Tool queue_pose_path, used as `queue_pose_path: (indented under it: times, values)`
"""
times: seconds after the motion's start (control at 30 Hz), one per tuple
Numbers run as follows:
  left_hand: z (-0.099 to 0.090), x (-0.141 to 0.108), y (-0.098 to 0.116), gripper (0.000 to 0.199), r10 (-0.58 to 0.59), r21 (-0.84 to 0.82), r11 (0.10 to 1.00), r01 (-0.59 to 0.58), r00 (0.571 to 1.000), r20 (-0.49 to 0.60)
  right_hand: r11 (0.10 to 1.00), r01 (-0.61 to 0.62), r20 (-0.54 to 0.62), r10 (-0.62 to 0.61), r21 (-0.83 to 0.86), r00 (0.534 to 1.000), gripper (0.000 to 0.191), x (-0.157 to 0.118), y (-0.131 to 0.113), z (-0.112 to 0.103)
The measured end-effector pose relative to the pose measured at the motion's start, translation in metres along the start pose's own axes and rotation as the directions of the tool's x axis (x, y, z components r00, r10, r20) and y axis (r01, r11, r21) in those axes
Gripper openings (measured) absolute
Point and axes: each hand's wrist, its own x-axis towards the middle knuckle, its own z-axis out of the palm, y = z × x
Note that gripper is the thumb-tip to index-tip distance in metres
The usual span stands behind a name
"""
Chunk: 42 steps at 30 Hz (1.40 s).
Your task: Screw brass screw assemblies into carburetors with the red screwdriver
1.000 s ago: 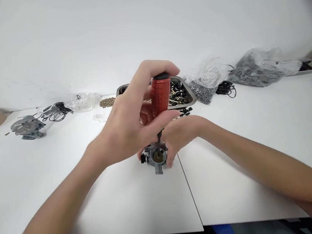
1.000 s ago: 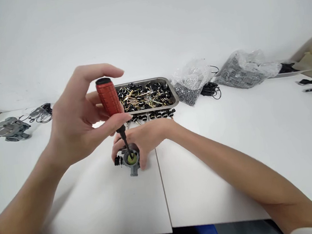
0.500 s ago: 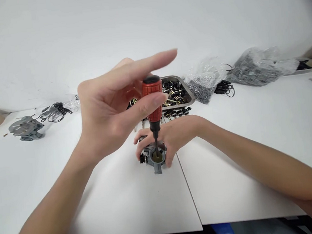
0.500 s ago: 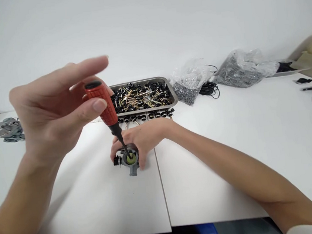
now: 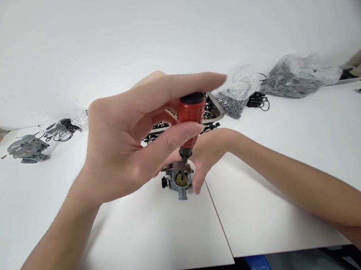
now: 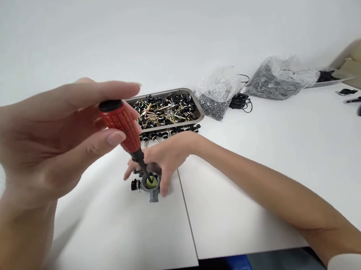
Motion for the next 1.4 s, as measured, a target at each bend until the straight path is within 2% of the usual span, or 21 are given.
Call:
queue_pose_path:
  times: [0.07,0.17,0.43,0.53,0.63,0.7,0.8,0.87,1.0,1.1,1.23,1.3,1.4]
  values:
    - [-0.003,-0.001,0.0,0.038,-0.004,-0.034,0.999,0.006,0.999,0.042,1.0,0.007,-0.031,-0.006,0.008,1.0,0.075,-0.004,0.001,-0.003]
    - [-0.007,-0.002,0.001,0.039,0.017,-0.027,1.0,-0.014,0.995,0.097,0.999,-0.001,-0.051,0.004,0.052,0.999,0.061,-0.006,0.0,-0.004]
    - [-0.005,-0.001,0.007,0.034,-0.019,0.029,0.999,0.016,0.997,0.079,0.997,-0.065,-0.097,0.068,0.037,0.993,0.047,-0.003,-0.007,0.0]
    - [-0.003,0.0,0.005,0.028,0.027,0.097,0.995,-0.026,1.0,-0.011,0.994,-0.102,-0.129,0.105,0.032,0.986,0.045,-0.002,-0.01,0.001]
    - [-0.005,-0.004,0.002,0.029,-0.007,0.176,0.984,0.02,0.997,-0.075,0.993,-0.105,-0.1,0.11,0.054,0.989,0.046,-0.002,-0.011,0.003]
    - [-0.007,-0.007,0.001,0.031,-0.053,0.181,0.981,0.062,0.997,-0.055,0.993,-0.097,-0.068,0.101,0.066,0.993,0.043,-0.001,-0.01,0.003]
    - [-0.01,-0.009,0.0,0.03,-0.057,0.173,0.983,0.06,0.998,-0.02,0.995,-0.081,-0.053,0.085,0.066,0.995,0.038,0.0,-0.008,0.003]
    - [-0.009,-0.007,0.001,0.029,-0.042,0.186,0.982,0.043,0.999,-0.011,0.994,-0.083,-0.051,0.086,0.071,0.995,0.038,0.0,-0.008,0.003]
    - [-0.004,0.0,0.003,0.025,0.063,0.201,0.978,-0.059,0.998,-0.012,0.99,-0.114,-0.088,0.122,0.088,0.989,0.037,0.0,-0.012,0.002]
    - [-0.005,0.0,0.003,0.027,0.037,0.196,0.98,-0.037,0.999,0.004,0.988,-0.125,-0.082,0.132,0.089,0.988,0.036,-0.001,-0.012,0.002]
    - [-0.009,-0.002,0.004,0.037,-0.012,0.162,0.987,-0.002,0.996,0.087,0.994,-0.078,-0.048,0.082,0.083,0.996,0.037,0.0,-0.009,0.002]
    - [-0.01,-0.001,0.005,0.036,-0.007,0.141,0.99,-0.01,0.993,0.116,0.993,-0.088,-0.056,0.092,0.072,0.994,0.036,-0.001,-0.009,0.002]
    - [-0.008,0.001,0.005,0.029,0.043,0.149,0.987,-0.057,0.994,0.096,0.99,-0.124,-0.082,0.129,0.068,0.988,0.036,-0.002,-0.012,0.002]
